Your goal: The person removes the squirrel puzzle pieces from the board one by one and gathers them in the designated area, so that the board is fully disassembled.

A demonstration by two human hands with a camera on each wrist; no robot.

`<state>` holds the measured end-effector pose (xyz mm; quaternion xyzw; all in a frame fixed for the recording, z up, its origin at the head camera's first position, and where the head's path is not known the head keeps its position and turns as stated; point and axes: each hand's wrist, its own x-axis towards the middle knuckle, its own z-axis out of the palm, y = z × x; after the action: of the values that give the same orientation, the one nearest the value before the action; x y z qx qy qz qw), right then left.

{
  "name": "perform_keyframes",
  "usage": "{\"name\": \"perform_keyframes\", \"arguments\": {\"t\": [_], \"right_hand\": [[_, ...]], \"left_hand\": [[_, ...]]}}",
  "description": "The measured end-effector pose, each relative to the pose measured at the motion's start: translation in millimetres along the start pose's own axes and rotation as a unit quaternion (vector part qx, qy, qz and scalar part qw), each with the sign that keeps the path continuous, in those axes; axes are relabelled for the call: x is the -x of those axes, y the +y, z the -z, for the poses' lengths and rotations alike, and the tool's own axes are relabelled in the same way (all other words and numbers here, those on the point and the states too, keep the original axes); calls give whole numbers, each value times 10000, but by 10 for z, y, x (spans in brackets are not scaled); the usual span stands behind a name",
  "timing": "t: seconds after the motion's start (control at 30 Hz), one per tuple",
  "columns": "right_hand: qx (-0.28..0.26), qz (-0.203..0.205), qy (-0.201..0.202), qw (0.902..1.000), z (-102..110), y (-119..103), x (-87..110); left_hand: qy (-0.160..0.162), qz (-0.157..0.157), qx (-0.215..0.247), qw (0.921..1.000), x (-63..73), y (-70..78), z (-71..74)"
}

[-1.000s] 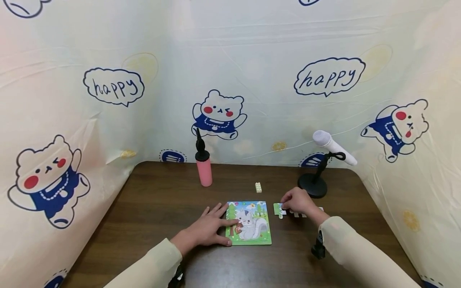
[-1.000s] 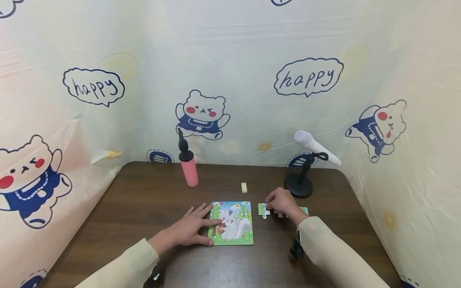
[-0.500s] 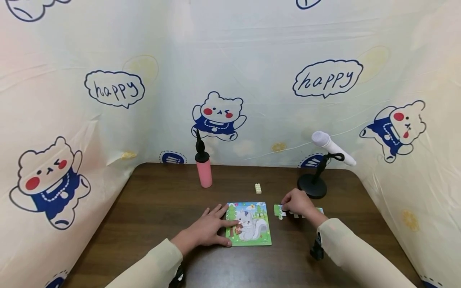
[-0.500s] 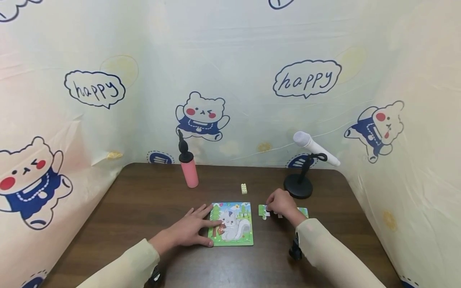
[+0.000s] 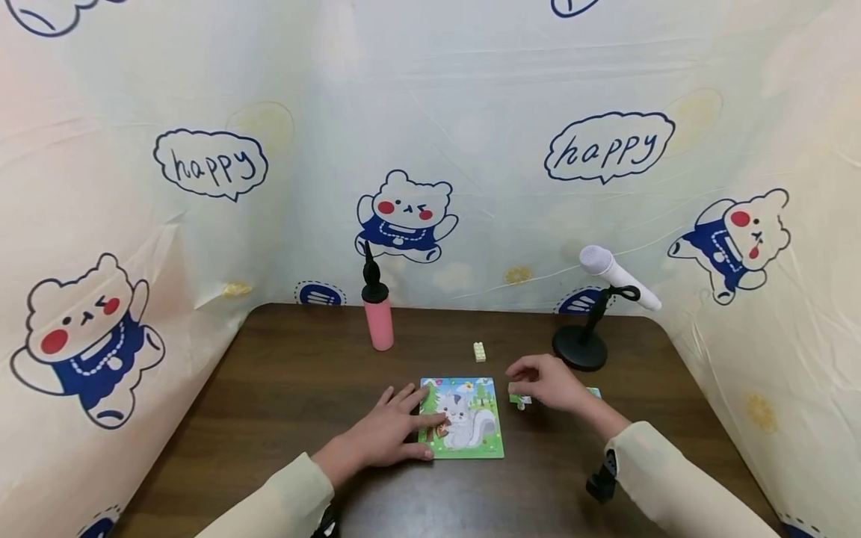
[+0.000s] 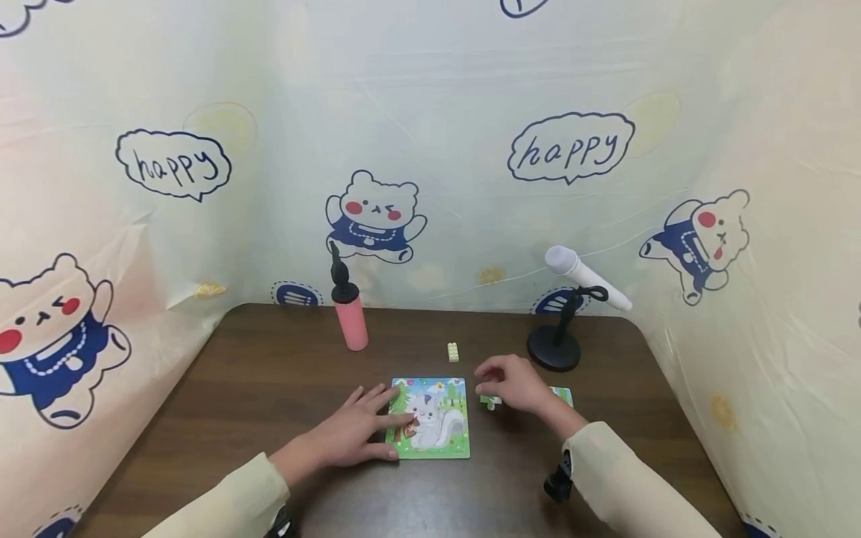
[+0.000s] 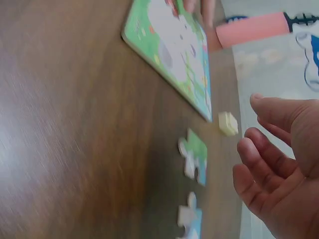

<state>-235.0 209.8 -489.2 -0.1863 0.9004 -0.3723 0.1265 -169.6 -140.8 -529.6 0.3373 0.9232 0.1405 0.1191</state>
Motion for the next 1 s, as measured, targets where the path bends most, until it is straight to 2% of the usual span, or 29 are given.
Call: {"name": "perform_keyframes", "arguments": {"t": [0.2, 0.37, 0.6, 1.0], "right_hand": [[-36, 336, -305, 9990, -259, -184, 9], [290, 581, -531, 9965, -467, -190, -20], [566, 680, -641, 9940, -601, -189, -30], [310, 440, -468, 9975, -611, -192, -87]], "left_hand": [[-43, -370, -201, 9991, -78, 228, -19], [-55, -588, -337, 9977, -154, 342, -83], [-130, -685, -464, 9965, -201, 360, -192], [-160, -645, -431, 9969, -211, 367, -246]]}}
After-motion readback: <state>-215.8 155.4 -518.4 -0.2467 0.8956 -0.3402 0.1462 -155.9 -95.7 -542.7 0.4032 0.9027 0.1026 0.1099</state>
